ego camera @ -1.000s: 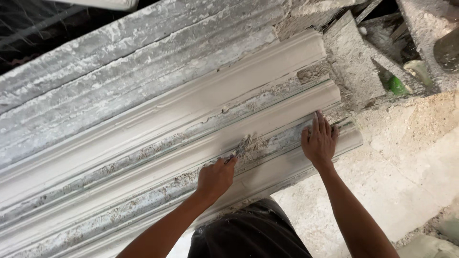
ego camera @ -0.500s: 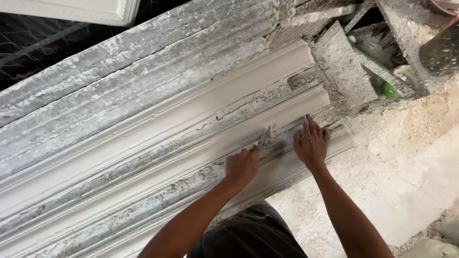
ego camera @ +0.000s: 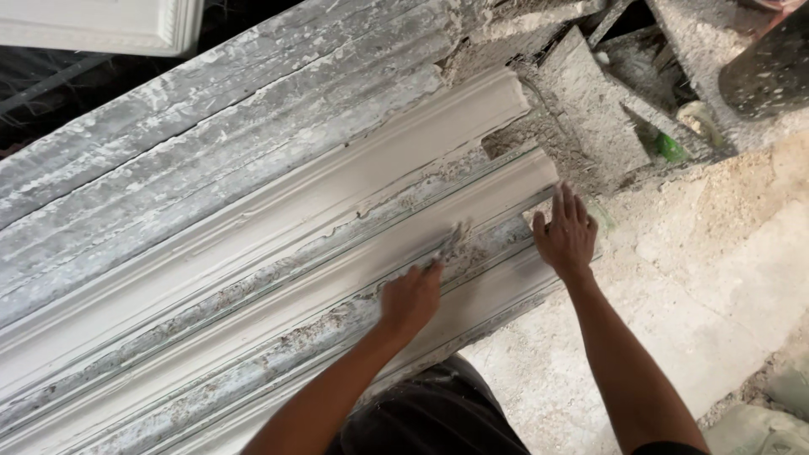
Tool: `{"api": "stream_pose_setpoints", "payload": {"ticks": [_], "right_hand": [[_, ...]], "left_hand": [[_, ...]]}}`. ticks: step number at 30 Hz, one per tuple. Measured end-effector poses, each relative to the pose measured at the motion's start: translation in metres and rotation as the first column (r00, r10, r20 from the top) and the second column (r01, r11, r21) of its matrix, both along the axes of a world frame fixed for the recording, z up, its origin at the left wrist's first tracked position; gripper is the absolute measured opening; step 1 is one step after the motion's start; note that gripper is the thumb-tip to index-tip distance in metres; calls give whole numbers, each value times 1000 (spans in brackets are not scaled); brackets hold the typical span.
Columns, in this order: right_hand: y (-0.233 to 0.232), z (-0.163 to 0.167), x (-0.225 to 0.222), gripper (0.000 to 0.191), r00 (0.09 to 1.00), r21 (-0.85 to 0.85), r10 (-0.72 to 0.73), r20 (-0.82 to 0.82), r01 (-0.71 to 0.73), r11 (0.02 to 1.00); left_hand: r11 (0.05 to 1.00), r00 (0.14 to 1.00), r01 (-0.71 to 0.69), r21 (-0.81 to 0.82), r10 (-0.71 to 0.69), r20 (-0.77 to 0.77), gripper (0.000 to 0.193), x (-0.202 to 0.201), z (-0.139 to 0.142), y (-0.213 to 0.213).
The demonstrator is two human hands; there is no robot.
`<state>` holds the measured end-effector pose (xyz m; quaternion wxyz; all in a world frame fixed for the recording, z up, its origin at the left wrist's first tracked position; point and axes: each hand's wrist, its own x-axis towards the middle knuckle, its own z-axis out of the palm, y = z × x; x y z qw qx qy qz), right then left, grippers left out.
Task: The person uses a small putty knife to scrape excess plaster and residue from the grooves of long decorative plaster cornice moldings laid on a work table, working along the fluted profiles section by section and brushing debris aside with their hand.
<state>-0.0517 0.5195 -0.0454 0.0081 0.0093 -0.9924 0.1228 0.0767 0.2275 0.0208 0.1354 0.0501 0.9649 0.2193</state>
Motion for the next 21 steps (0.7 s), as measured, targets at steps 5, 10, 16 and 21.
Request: {"api": "stream_pose_setpoints", "payload": {"ticks": [5,10,16,21], "right_hand": [[4,-8,-1,67,1000,64,19,12,-20,998],[10,-11,1,65,999,25,19,-26,-19,1000],[7,-9,3,63,998,29,9,-70,-7,1000],[10,-10,2,64,996,2,-1,-88,1,1000]], "left_hand": [[1000,1000,12,-17,-12,0,34,-18,0,17],[998,1000,13,56,-12,-20,38,-28,1,29],[999,997,27,43,-24,-74,35,-38,-7,47],[999,990,14,47,-8,-138,33,-51,-21,67]]}}
